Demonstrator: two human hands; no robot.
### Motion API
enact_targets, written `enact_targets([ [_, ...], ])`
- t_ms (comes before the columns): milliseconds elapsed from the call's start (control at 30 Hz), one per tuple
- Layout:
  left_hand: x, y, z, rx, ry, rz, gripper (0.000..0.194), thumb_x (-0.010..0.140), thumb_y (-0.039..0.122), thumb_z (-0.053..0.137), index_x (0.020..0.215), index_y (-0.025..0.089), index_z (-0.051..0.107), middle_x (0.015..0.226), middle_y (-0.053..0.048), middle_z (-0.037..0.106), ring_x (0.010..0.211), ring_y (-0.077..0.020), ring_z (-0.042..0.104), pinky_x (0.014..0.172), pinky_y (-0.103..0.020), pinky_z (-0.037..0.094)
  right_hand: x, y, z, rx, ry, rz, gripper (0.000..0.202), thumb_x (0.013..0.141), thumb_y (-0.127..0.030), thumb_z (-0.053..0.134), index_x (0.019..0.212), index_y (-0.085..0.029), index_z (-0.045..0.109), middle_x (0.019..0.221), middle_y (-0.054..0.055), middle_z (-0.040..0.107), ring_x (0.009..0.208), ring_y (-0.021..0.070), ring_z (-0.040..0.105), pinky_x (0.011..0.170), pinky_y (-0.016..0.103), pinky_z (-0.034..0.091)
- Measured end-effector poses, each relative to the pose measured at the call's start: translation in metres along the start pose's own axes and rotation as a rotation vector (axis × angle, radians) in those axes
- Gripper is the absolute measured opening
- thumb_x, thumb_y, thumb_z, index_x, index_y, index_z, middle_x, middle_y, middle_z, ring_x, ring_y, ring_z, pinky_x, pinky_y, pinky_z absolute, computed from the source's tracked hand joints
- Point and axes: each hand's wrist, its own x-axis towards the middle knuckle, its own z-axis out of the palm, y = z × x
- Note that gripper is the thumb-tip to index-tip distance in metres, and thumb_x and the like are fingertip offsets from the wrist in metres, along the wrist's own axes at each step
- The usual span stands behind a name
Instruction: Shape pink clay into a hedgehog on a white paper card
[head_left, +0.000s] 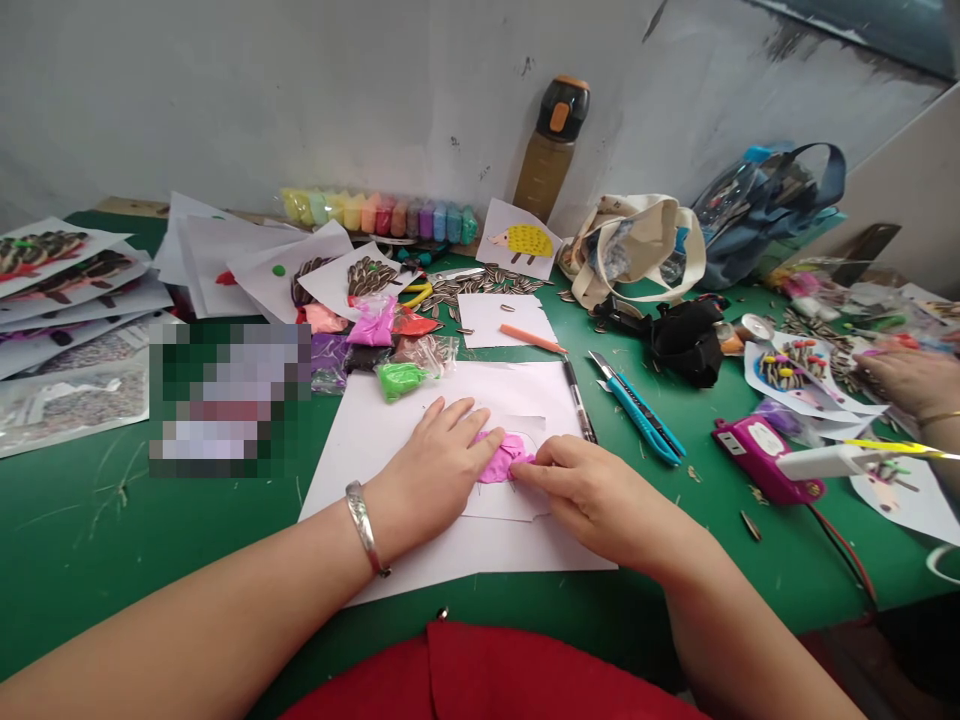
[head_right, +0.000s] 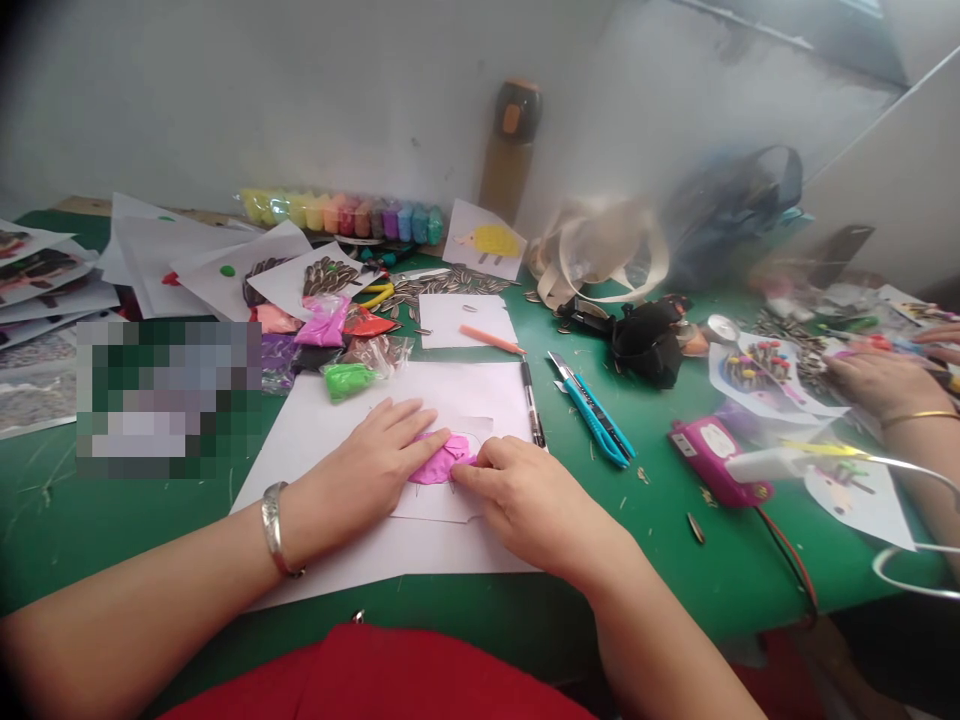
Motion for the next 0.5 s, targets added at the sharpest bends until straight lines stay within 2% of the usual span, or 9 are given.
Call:
enact_targets([
  [133, 0.0002, -0.0003, -0.0006, -0.001, -0.015, -0.006, 0.048, 0.090, 0.001, 0.043, 0.134, 0.013, 0.060, 0.139, -0.016, 0.057, 0.132, -0.0365, 0.046, 0.109, -0.062, 0.040, -0.0009, -0.0035, -0.0002, -0.063, -0.027, 0.015, 0.041, 0.093, -0.008, 0.044, 0.122, -0.024, 0.069, 0.097, 0.008, 0.065, 0.088, 0.0214, 0.059, 0.077, 0.035, 0.047],
  [233, 0.0000, 0.0001, -0.0017, -0.003, -0.028, -0.007, 0.050, 0.090, 0.000, 0.042, 0.135, 0.013, 0.060, 0.141, -0.017, 0.056, 0.133, -0.0370, 0.046, 0.110, -0.061, 0.039, -0.0042, -0.0012, -0.0052, 0.106, -0.013, 0.020, 0.042, 0.091, -0.009, 0.047, 0.126, -0.024, 0.066, 0.105, 0.007, 0.068, 0.093, 0.0194, 0.062, 0.081, 0.031, 0.049],
  [300, 0.0000, 0.0005, -0.0023, 0.000, -0.030, -0.006, 0.051, 0.089, -0.001, 0.042, 0.135, 0.012, 0.059, 0.140, -0.017, 0.057, 0.133, -0.0372, 0.046, 0.109, -0.061, 0.040, -0.0061, 0.0014, -0.0082, 0.215, 0.049, 0.055, 0.039, 0.094, -0.011, 0.047, 0.126, -0.023, 0.064, 0.107, 0.006, 0.070, 0.094, 0.0172, 0.064, 0.083, 0.029, 0.049],
  [400, 0.0006, 0.0006, -0.0026, 0.007, -0.027, -0.005, 0.051, 0.088, -0.002, 0.042, 0.134, 0.013, 0.060, 0.140, -0.018, 0.057, 0.133, -0.0365, 0.047, 0.108, -0.061, 0.040, -0.0052, 0.0039, -0.0072, 0.188, 0.168, 0.180, 0.023, 0.097, -0.019, 0.048, 0.105, -0.022, 0.069, 0.092, 0.003, 0.071, 0.085, 0.0160, 0.064, 0.077, 0.028, 0.047],
  [500, 0.0009, 0.0001, -0.0023, 0.005, -0.017, 0.003, 0.051, 0.088, -0.002, 0.042, 0.133, 0.013, 0.060, 0.139, -0.018, 0.057, 0.132, -0.0360, 0.047, 0.108, -0.060, 0.040, 0.0016, 0.0044, 0.0009, 0.102, 0.212, 0.308, 0.015, 0.095, -0.027, 0.056, 0.084, -0.021, 0.064, 0.080, 0.001, 0.065, 0.072, 0.0156, 0.058, 0.065, 0.027, 0.043],
])
